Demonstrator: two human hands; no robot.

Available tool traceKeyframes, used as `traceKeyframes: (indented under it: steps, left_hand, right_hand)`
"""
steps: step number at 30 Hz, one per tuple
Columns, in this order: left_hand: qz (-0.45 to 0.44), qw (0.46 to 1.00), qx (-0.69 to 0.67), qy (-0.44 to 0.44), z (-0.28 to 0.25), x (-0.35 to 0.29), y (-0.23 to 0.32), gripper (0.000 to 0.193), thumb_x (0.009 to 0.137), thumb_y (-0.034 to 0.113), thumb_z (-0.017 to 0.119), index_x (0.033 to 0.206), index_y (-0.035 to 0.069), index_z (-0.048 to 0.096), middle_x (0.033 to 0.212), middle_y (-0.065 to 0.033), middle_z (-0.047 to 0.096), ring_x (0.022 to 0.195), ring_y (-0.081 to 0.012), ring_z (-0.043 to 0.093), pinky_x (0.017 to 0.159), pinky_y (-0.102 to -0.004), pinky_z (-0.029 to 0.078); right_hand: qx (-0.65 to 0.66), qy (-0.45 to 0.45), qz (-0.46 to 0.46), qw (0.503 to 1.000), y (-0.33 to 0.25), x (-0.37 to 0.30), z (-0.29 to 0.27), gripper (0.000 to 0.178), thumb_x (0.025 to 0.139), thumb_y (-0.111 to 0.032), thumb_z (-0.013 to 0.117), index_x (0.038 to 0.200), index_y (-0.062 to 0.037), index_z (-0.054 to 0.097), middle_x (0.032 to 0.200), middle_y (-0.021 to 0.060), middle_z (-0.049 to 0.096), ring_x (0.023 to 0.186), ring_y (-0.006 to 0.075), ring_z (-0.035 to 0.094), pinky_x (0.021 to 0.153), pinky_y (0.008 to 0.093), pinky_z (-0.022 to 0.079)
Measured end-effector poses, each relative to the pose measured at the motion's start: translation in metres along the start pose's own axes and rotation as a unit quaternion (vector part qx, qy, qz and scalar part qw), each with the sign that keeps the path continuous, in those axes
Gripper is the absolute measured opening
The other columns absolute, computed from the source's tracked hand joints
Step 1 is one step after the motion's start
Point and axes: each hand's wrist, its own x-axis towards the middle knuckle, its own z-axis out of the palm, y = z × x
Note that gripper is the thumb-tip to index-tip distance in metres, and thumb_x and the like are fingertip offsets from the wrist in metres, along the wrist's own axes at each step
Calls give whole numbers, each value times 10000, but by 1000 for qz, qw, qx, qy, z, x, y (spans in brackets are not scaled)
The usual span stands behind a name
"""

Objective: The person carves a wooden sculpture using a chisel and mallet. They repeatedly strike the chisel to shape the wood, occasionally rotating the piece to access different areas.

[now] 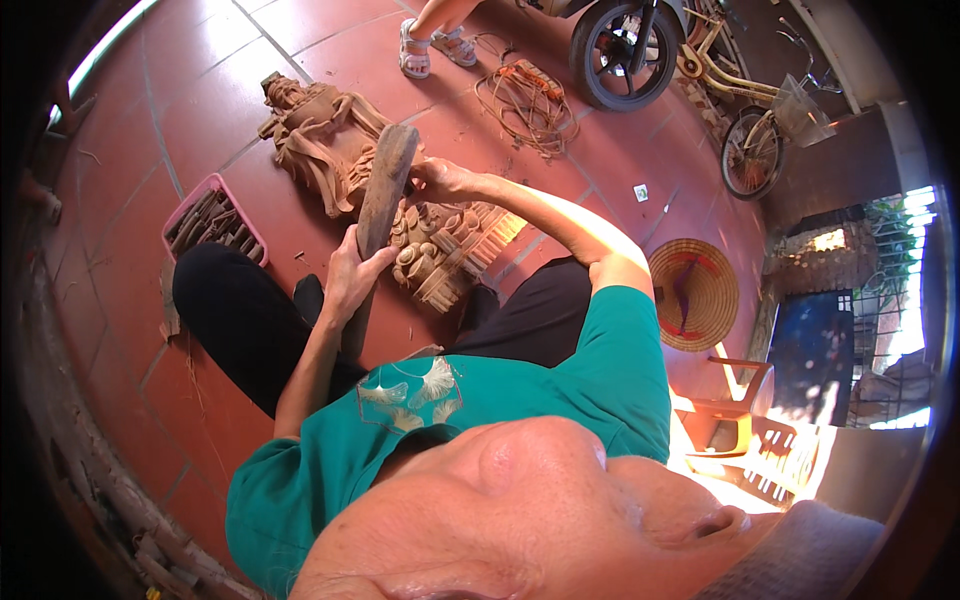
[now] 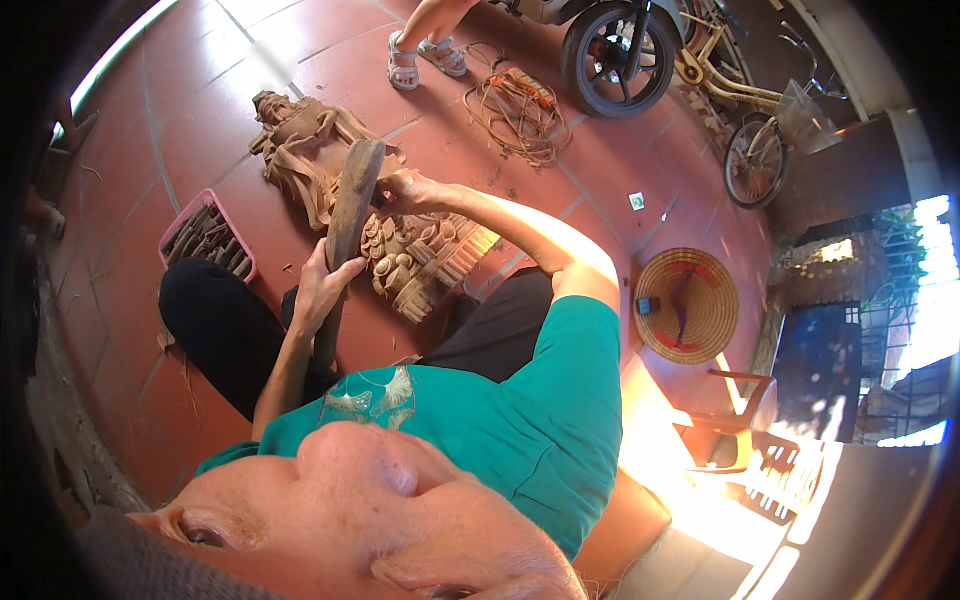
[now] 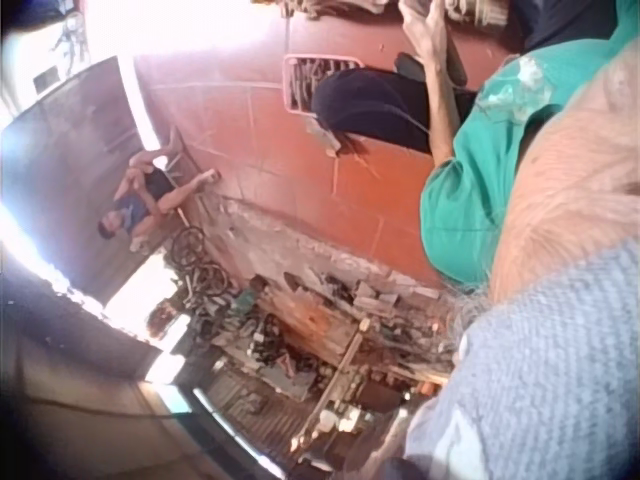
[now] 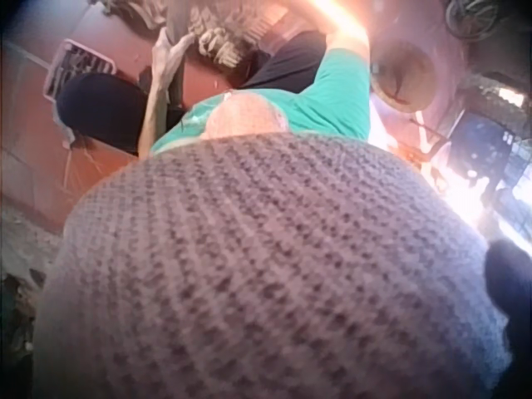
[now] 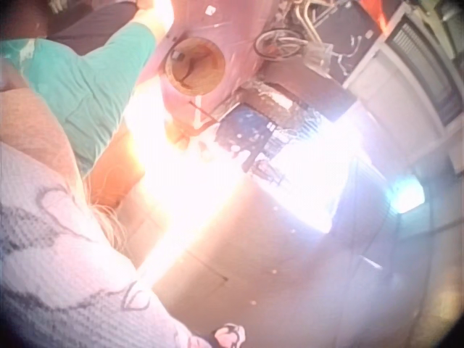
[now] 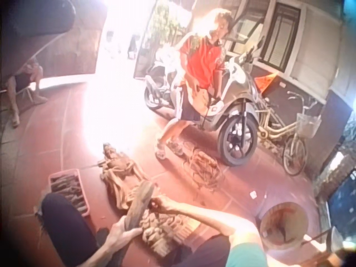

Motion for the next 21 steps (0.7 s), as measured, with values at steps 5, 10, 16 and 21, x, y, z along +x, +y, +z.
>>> traceKeyframes:
  steps: [5, 10, 16, 21]
  left_hand:
    - [4, 1000, 1, 0, 0, -2, -3, 472, 845, 273, 746, 1166, -20, 562, 906, -149, 697, 794, -194, 659, 741, -345, 524]
    - [6, 1000, 4, -2, -1, -4, -1, 478, 837, 281, 749, 1158, -20, 562, 894, -163, 700, 780, -210, 669, 730, -352, 527]
    - [24, 1000, 10, 5, 0, -3, -5, 470, 834, 293, 749, 1136, -15, 563, 854, -155, 691, 740, -213, 665, 693, -355, 526]
    - [5, 1000, 13, 5, 0, -7, 1, 458, 837, 291, 744, 1127, -13, 560, 827, -146, 680, 718, -213, 661, 669, -353, 526]
  right_hand:
    - [-34, -17, 13, 999, -2, 1, -1, 416, 828, -178, 804, 1197, -68, 647, 938, 114, 654, 793, 205, 595, 723, 368, 517]
    - [-44, -20, 12, 999, -3, -1, -1, 431, 827, -206, 808, 1205, -83, 641, 884, 102, 615, 783, 216, 581, 720, 375, 506]
    - [-49, -18, 4, 999, -2, -2, -2, 364, 838, -208, 800, 1115, -51, 625, 837, 82, 588, 761, 217, 575, 720, 379, 503]
    - [-38, -11, -31, 999, -16, -4, -6, 327, 836, -184, 804, 1061, -35, 619, 801, 70, 562, 748, 207, 564, 704, 373, 496]
